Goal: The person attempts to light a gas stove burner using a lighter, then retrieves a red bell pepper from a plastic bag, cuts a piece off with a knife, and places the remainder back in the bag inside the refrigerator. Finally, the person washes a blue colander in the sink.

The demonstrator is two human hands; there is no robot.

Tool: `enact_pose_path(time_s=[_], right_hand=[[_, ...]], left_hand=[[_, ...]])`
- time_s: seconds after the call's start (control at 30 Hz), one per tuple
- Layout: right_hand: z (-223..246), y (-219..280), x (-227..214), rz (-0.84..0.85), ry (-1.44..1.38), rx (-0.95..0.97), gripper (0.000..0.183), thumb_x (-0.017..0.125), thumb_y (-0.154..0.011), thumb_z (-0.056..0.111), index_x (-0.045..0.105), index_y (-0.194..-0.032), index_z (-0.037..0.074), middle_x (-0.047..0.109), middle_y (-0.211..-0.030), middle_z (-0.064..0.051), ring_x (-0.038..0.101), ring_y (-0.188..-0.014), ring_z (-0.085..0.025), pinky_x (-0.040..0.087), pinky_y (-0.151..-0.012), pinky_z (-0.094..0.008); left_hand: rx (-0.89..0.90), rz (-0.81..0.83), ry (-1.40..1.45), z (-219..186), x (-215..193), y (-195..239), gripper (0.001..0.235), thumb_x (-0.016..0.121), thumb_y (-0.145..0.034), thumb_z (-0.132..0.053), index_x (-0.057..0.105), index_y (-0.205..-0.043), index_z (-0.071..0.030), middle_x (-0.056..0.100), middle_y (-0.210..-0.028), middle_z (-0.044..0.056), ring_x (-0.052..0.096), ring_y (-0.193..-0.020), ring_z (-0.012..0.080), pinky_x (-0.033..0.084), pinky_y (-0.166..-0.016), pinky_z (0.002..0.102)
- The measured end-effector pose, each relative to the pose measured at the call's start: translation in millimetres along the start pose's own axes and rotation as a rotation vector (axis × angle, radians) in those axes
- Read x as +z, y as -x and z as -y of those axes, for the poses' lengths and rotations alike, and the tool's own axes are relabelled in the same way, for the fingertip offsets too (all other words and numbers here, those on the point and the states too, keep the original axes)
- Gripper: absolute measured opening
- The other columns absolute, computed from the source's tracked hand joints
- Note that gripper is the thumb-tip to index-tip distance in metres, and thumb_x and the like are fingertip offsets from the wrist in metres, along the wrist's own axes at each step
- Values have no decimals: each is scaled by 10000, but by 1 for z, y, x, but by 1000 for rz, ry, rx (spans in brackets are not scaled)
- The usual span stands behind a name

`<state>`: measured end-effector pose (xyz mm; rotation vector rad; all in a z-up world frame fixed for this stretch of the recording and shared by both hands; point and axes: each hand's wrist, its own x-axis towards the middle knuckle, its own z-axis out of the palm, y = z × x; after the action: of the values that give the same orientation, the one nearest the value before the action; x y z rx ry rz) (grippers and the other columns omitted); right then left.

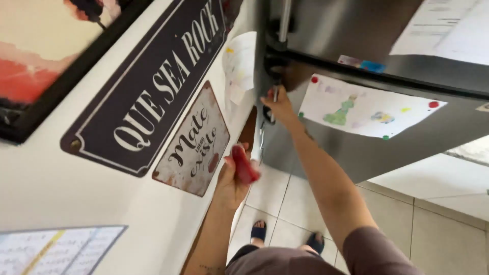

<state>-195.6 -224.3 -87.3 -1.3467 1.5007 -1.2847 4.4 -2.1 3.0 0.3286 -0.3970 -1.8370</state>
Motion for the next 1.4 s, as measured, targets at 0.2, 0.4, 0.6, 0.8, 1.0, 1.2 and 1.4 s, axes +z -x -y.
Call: enact_pose_path(time_s=[0.2, 0.4, 0.6, 0.8, 1.0, 1.2, 1.4], right_hand=[[-16, 101, 6, 109, -504, -165, 240, 718, -786, 150, 546, -954, 154, 551, -839, 7, 529, -794, -133, 433, -816, -325], [55, 291, -77, 259, -214, -39, 392, 750, -757, 78, 575, -1101, 6, 586, -1058, -169, 525, -1058, -288, 372, -948, -468], [88, 434, -231, -69, -225, 197, 378, 532, -869, 195, 608, -1149, -46, 720, -892, -198, 669, -844, -261, 429, -900, -439], [202, 547, -309, -425, 240, 192, 510, 392, -894, 376, 571, -1203, 12, 711, -981, -118, 648, -955, -168, 411, -923, -300], [218, 588, -327, -593, 896, 708, 643, 521, -781, 385, 459, -1358, 109, 558, -1229, -107, 532, -1116, -289, 392, -894, -407], [165, 591, -403, -854, 1305, 597, 752, 410, -885, 633, 487, -1344, 43, 575, -1228, -215, 528, -1089, -424, 364, -811, -535], [146, 585, -453, -919, 1347, 727, 713, 427, -864, 719, 504, -1271, 139, 595, -1151, -141, 552, -1005, -358, 347, -746, -490]], left_hand=[[-114, 107, 131, -23, -6, 4, 525, 557, -864, -456, 470, -1270, -134, 559, -1083, 1, 493, -741, 124, 456, -629, 244], [63, 415, -72, -31, 26, 8, 645, 737, -760, -254, 360, -1265, -117, 418, -858, 37, 427, -596, 142, 441, -526, 283], [-7, 368, -244, 46, 62, -18, 411, 633, -803, -121, 429, -1156, -69, 372, -582, 77, 394, -364, 165, 396, -369, 286], [-351, -97, -375, 194, 68, -14, 324, 693, -764, -267, 588, -1024, -103, 558, -693, 6, 518, -511, 109, 459, -432, 257], [-873, -296, -27, 298, 22, 10, 362, 632, -713, -190, 579, -1046, -58, 600, -874, 94, 585, -770, 227, 497, -681, 328], [-984, -42, -343, 345, 60, 25, 327, 594, -821, -73, 540, -1141, -35, 622, -1005, 106, 582, -885, 216, 472, -726, 293], [-718, 462, -794, 431, 97, 21, 675, 707, -703, -228, 386, -1289, -135, 618, -1089, 126, 610, -872, 190, 492, -644, 287]])
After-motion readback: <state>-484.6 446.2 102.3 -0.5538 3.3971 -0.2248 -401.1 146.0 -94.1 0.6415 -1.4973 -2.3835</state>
